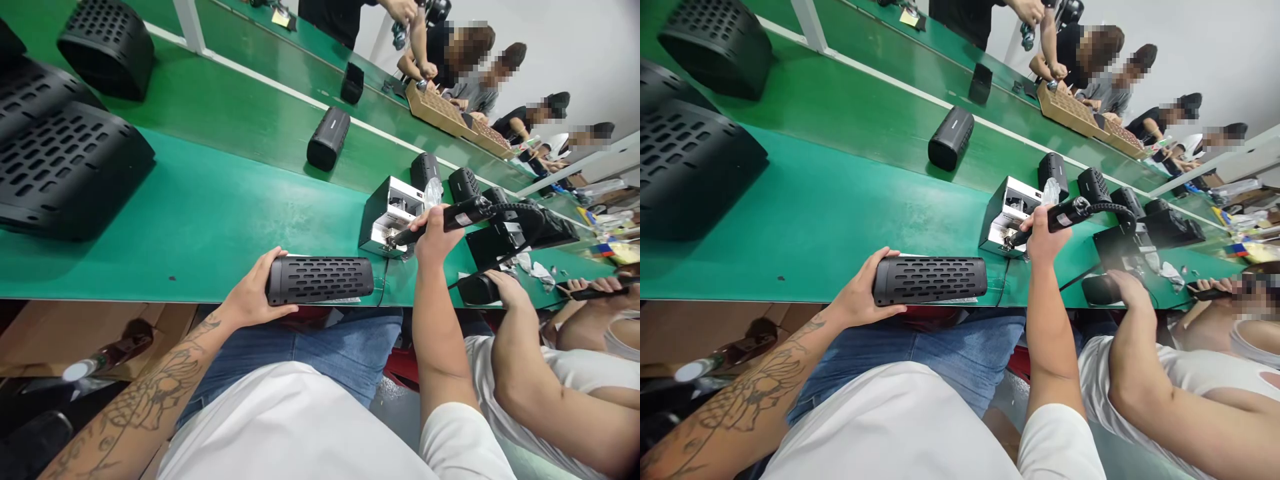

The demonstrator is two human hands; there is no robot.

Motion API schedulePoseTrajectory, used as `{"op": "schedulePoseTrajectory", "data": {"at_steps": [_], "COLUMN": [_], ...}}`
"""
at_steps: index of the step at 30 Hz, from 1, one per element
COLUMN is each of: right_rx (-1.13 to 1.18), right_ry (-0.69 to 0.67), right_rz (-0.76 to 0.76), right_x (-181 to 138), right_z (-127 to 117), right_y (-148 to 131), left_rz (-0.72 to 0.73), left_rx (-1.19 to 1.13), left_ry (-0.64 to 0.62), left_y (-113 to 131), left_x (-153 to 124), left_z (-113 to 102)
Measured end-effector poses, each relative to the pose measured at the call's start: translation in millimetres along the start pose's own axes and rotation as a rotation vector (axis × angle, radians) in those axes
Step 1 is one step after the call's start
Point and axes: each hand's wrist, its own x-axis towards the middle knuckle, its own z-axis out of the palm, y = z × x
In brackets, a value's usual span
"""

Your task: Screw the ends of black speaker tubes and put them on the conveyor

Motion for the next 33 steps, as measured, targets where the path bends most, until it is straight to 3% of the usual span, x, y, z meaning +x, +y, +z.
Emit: {"op": "schedulePoseTrajectory", "data": {"at_steps": [4, 9, 13, 16, 22, 33], "right_rx": [0.041, 0.251, 0.443, 0.472, 0.493, 0.476], "right_ry": [-0.022, -0.057, -0.273, -0.432, -0.546, -0.613], "right_rz": [0.034, 0.073, 0.117, 0.158, 0.17, 0.259], "right_x": [-11, -37, -80, -107, -126, -128], "right_z": [-6, -9, -3, 12, 43, 54], "right_y": [-11, -70, -127, -150, -141, -134], "left_rz": [0.02, 0.015, 0.001, 0.006, -0.014, -0.01], "left_rx": [0.007, -0.01, -0.032, -0.045, -0.071, -0.06], "left_ry": [-0.007, 0.002, 0.008, 0.004, 0.009, -0.005], "left_y": [1, 1, 1, 2, 5, 3], "left_x": [1, 1, 1, 1, 2, 3], "left_z": [0, 3, 4, 3, 2, 6]}}
